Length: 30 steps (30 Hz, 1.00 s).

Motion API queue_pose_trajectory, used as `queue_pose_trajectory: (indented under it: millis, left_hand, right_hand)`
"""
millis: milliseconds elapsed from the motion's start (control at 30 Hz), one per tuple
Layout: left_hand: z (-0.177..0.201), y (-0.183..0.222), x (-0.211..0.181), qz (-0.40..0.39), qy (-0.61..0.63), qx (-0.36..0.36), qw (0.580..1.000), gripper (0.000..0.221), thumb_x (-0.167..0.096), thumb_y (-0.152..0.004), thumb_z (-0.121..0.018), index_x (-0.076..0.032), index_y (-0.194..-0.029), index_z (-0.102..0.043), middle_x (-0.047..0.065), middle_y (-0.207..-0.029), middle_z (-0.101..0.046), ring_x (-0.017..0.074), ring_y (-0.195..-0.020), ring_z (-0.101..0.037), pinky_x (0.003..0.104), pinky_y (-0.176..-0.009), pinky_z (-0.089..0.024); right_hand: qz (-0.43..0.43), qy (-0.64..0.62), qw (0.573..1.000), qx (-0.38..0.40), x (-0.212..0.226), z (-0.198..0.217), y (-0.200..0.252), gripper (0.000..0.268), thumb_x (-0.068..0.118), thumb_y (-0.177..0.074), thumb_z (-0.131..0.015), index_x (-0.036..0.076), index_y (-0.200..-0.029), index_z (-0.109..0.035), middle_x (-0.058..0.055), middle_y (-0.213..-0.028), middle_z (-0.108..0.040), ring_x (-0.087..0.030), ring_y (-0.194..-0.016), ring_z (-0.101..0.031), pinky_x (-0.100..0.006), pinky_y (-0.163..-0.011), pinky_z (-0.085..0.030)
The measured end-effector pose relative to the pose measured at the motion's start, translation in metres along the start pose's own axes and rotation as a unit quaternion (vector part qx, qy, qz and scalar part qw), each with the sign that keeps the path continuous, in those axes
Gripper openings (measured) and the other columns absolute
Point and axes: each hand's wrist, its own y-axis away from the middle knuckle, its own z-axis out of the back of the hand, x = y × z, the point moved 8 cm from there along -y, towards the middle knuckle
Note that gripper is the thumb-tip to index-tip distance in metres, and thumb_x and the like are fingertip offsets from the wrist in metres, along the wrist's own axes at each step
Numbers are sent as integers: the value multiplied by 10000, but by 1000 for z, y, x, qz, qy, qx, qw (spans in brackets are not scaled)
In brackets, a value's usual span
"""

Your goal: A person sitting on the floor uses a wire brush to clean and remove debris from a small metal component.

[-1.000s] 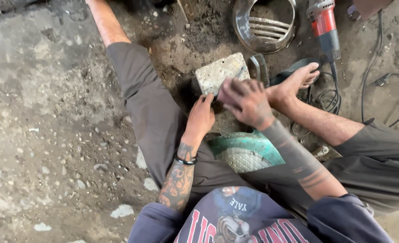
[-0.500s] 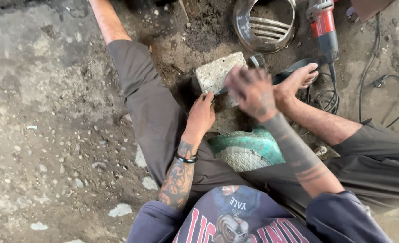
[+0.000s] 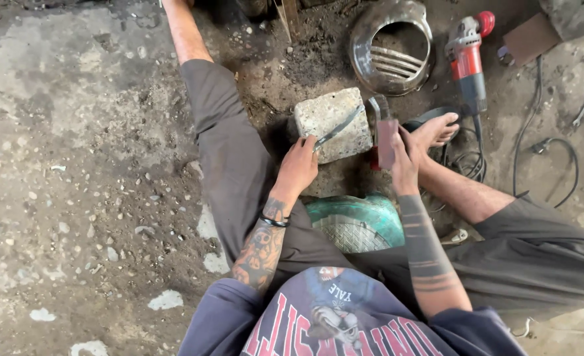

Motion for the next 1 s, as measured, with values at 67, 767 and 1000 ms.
queue_pose_trajectory:
  millis: [67,767,1000]
  left_hand:
    - [-3,-7,0,-19,-1,-37,999,281,-238,-1061,-474,-28,-1240,-529,295,-1196,-599,502,-1068,-653,580,-846,-572]
    - [-4,0,-29,-28,143,-36,989,477,-250,-1161,-371,121,-1460,-388,394,-1383,-500,531,-1284,-521,660,-1022,-470]
    - [-12,-10,-9,4,137,-55,989,331,-190,-1112,-411,55,-1313,-508,354,-1091,-660,451,-901,-702,561,-642,-497]
  right_hand:
    - [-66,-95,992,-60,-20,3,-1,516,420,-1085,-574,77,-1470,-557,-231,-1500,-454,-355,-1411,-452,-484,-1200,-337]
    - [209,137,962,113,25,-56,26,609,392,-936,-744,109,-1448,-573,-128,-1381,-536,-346,-1319,-524,-474,-1152,-415]
    - [216,220,947,89,32,-66,29,564,348,-943,-760,165,-1440,-565,-98,-1390,-469,-332,-1356,-470,-475,-1123,-470]
